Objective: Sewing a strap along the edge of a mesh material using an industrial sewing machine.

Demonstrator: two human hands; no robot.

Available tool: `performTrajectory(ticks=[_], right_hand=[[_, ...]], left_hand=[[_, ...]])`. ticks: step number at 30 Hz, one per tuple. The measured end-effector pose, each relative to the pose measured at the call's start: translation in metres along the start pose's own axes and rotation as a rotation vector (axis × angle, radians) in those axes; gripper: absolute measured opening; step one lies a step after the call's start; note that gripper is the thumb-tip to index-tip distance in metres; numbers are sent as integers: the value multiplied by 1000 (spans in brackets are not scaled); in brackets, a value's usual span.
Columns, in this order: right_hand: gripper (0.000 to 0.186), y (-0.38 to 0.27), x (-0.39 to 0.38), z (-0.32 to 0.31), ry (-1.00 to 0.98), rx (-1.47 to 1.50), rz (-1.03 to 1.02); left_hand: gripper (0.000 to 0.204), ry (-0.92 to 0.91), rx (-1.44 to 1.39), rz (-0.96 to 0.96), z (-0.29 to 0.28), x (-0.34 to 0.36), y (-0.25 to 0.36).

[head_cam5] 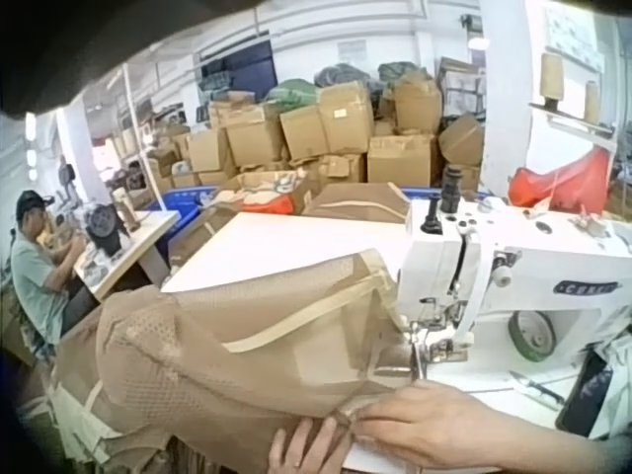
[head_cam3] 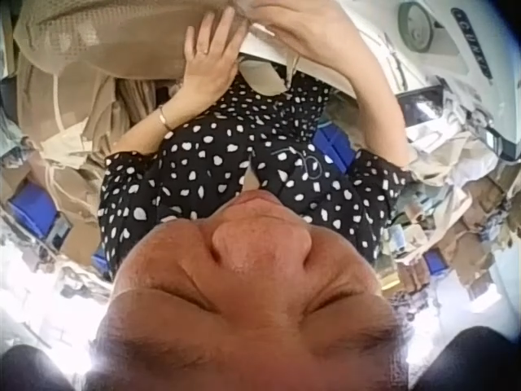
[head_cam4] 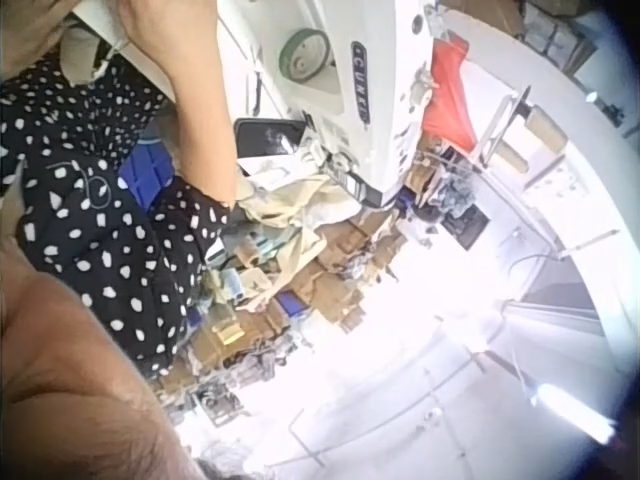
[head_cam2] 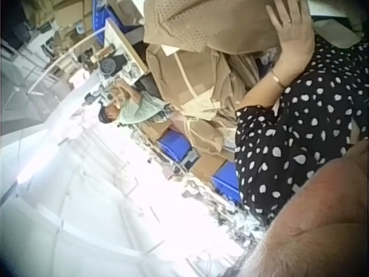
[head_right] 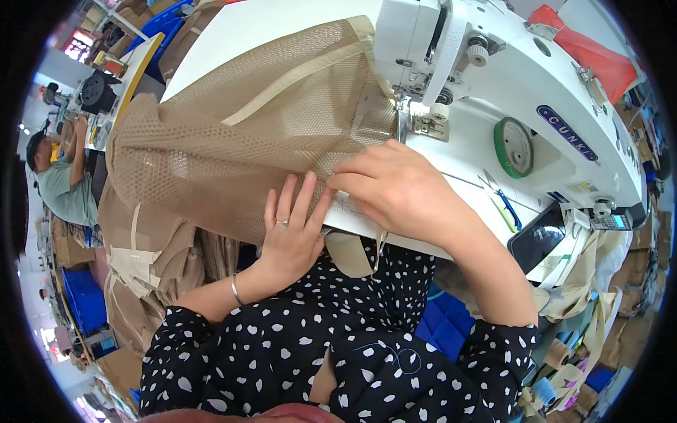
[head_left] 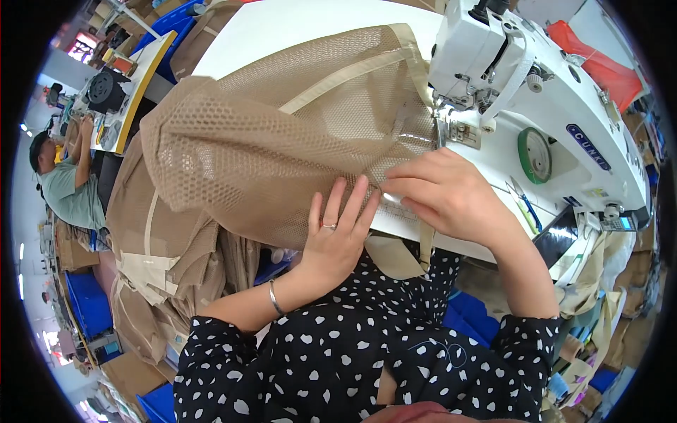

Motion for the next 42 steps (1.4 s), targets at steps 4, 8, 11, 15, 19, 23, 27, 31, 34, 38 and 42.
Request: performTrajectory(ticks=[4,8,11,15,19,23,27,31,34,38,42], right_hand=[[50,5,12,9,-53,-9,17],[51,13,20,12,-58,3,0],[55,9,25,15,-65,-19,-22],[58,4,32,18,-25,-155,-42],[54,2,40,21,95,-376,-82],[50,2,48,8,273,-537,-150],[41,4,48,-5,505,-580,-192],[34,9,47,-8,642,-599,-214],[29,13,44,-10,704,-575,-228],[26,11,40,0,740,-480,-188],[22,18,36,9,636,97,154]], left_hand=[[80,-71,-65,22,-8,-7,-6],[78,28,-76,-67,-13,-23,-10],[71,9,-121,-117,-22,-18,-20],[52,52,-223,-111,-35,-8,-39],[34,229,-200,-145,-66,18,-53],[32,403,-202,-117,-87,45,-58],[33,556,-75,-57,-94,61,-56],[42,669,58,-143,-87,74,-51],[50,452,89,-372,-87,81,-52],[51,417,51,-243,-69,88,-72],[30,554,-8,70,-98,108,-81]])
Point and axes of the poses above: each hand's wrist, its own x-axis towards the middle knuckle, its own z-axis out of the palm, y = z × x, the point moved 4 cm from there along x, towards the middle knuckle, and after that the axes turned 10 degrees about x, right-handed, at the moved point
